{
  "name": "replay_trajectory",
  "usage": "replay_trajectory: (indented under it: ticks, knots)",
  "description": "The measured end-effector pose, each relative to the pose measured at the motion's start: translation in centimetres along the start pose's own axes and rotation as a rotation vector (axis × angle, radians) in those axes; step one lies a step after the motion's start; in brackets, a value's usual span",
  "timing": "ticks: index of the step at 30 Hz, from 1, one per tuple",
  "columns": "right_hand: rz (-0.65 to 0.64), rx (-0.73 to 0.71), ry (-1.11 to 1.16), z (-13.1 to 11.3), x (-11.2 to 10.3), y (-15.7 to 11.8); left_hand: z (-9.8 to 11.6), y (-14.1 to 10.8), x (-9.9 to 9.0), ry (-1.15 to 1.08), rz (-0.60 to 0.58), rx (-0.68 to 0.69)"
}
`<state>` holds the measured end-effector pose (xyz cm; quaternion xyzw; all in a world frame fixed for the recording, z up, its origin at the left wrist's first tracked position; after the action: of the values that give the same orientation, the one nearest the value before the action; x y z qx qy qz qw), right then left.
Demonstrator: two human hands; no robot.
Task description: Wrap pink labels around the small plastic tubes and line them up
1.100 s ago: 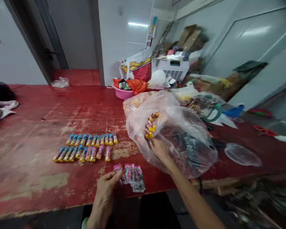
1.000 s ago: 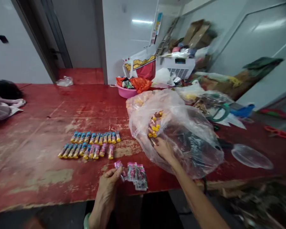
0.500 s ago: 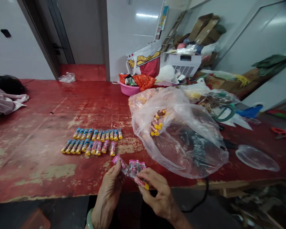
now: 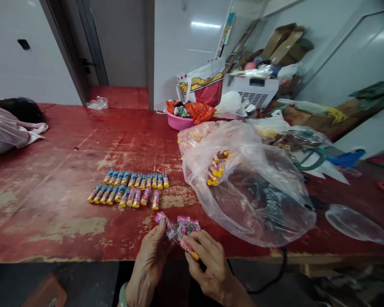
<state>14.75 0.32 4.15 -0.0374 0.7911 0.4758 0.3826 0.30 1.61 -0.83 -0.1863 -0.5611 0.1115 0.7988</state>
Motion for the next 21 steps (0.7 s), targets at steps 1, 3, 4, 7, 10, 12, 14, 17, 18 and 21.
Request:
replay_trajectory:
  ticks: [1,3,4,7,10,12,14,17,18,21]
  knots:
    - [-0.01,-0.001,-0.017,0.1,0.0,-0.2,0.0,-0.1,0.0,0.006,0.019,0.006]
    - [-0.007,-0.02,-0.119,0.2,0.0,-0.6,0.1,-0.2,0.1,0.021,0.048,0.02]
    - [-0.002,-0.037,-0.185,0.1,0.0,-0.8,0.1,-0.3,0.2,0.027,0.056,0.026]
    - [0.002,-0.079,-0.333,-0.2,0.1,-1.3,0.1,-0.3,0.4,0.059,0.081,0.057]
    - [0.027,-0.084,-0.357,-0.4,0.3,-1.6,0.1,-0.4,0.5,0.113,0.088,0.105]
    - [0.039,-0.088,-0.346,-0.5,0.5,-1.7,0.1,-0.4,0.5,0.135,0.074,0.127]
    - [0.02,-0.095,-0.334,-0.5,0.6,-1.7,0.0,-0.5,0.4,0.143,0.068,0.138]
    - [-0.002,-0.04,-0.191,-0.5,0.3,-1.3,-0.1,-0.5,0.1,0.166,0.063,0.154]
    - [-0.007,0.014,-0.101,-0.4,0.2,-1.1,-0.2,-0.5,0.1,0.173,0.06,0.156]
    - [-0.043,0.202,0.134,-0.1,0.0,-0.7,-0.2,-0.5,0.0,0.178,0.069,0.135]
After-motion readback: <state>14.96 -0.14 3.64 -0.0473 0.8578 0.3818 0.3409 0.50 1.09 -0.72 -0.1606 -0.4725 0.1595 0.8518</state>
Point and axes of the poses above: each hand's wrist, its own y-axis towards the middle knuckle, its own x-axis out of the palm, z = x × y, the point moved 3 cm from there along y, towards the middle knuckle, and after that the axes turned 10 degrees about -y, right-handed, at the moved point
